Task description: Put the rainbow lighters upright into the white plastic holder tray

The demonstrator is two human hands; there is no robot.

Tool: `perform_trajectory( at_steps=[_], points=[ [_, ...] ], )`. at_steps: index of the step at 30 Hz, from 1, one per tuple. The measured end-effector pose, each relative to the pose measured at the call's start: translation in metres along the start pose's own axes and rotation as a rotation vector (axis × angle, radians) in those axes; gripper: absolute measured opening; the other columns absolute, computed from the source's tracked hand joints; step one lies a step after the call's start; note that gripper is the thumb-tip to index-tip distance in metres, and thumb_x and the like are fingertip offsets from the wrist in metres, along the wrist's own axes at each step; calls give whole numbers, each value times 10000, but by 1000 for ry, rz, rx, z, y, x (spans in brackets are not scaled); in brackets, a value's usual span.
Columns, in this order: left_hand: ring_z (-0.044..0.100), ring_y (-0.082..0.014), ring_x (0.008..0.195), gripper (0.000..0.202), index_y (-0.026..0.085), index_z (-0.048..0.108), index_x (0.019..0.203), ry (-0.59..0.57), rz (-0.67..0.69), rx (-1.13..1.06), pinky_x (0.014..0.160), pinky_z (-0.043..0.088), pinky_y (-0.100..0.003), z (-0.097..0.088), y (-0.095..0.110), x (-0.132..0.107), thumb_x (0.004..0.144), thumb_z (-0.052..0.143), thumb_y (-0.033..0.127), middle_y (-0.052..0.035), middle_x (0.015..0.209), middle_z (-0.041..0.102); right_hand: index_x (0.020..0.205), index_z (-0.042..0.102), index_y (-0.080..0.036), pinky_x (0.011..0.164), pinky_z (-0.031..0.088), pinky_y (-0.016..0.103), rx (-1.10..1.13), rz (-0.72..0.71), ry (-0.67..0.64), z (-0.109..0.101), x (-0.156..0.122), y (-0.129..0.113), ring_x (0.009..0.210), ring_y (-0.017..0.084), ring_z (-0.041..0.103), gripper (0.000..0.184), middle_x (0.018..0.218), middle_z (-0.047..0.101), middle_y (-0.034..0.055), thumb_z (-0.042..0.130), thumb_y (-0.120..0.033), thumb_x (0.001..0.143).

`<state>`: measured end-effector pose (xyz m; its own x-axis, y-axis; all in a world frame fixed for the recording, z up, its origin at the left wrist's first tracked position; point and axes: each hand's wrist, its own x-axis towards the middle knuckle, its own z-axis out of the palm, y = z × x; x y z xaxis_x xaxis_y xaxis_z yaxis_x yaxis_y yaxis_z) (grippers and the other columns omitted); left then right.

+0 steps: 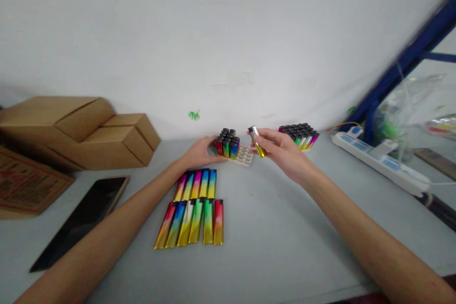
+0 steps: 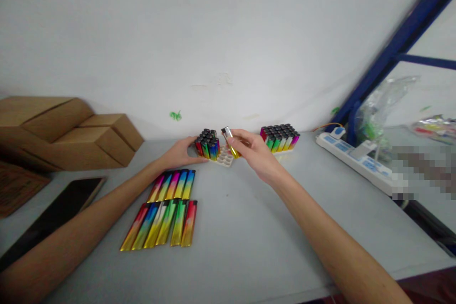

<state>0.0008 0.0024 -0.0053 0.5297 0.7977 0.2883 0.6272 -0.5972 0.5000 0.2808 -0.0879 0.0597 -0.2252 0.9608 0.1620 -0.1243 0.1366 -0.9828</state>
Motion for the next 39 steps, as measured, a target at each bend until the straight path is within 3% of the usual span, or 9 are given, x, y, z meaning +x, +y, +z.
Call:
perform_trajectory(
  at_steps=[3,6,9,14,21,31,39],
  points=[
    [685,-388,1164,828,160,672,1325,6,-6,-3,1062,519,-529,0,0,0,730,792,724,-154,1275,735,1000,781,-173,956,558,378,-186,-104,138,-10,30,12,925,210,737,281,977,799,66,851,-359,801],
    [689,-384,1158,859,158,659,1352,10,-27,-1,1072,521,-524,-1,2,0,721,797,725,-147,1287,732,962,761,-177,883,602,382,-388,-117,209,-13,55,28,878,235,783,167,927,822,70,815,-255,824],
    [688,-379,1156,854,160,661,1341,2,-50,11,1079,523,-517,-3,4,-1,716,796,726,-141,1290,730,889,735,-184,805,618,350,-580,-122,149,-10,68,38,841,236,796,62,872,823,64,778,-226,871],
    [689,-376,1145,809,171,677,1301,-2,-81,12,1078,524,-528,-4,6,-2,715,799,715,-128,1252,743,828,696,-164,751,585,290,-743,-116,36,-4,70,42,831,216,794,127,871,823,86,723,-211,943],
    [699,-380,1115,799,176,680,1280,-14,-97,11,1056,538,-543,-5,6,0,711,808,722,-128,1218,752,969,725,-145,813,570,303,-794,-163,-3,-5,72,44,960,235,789,44,1023,824,135,703,-181,957],
    [708,-378,1103,788,179,684,1285,-16,-97,-3,1042,553,-534,-6,6,0,716,814,709,-116,1214,758,1132,721,-118,831,530,293,-955,-224,-184,-6,69,33,968,229,770,211,1058,813,137,676,-65,933],
    [699,-377,1119,817,178,676,1303,-21,-84,6,1056,541,-530,-5,5,0,714,803,730,-118,1214,757,1001,758,-142,798,469,293,-1111,-238,-310,-3,65,37,899,239,735,181,961,803,114,624,-51,921]
  ],
)
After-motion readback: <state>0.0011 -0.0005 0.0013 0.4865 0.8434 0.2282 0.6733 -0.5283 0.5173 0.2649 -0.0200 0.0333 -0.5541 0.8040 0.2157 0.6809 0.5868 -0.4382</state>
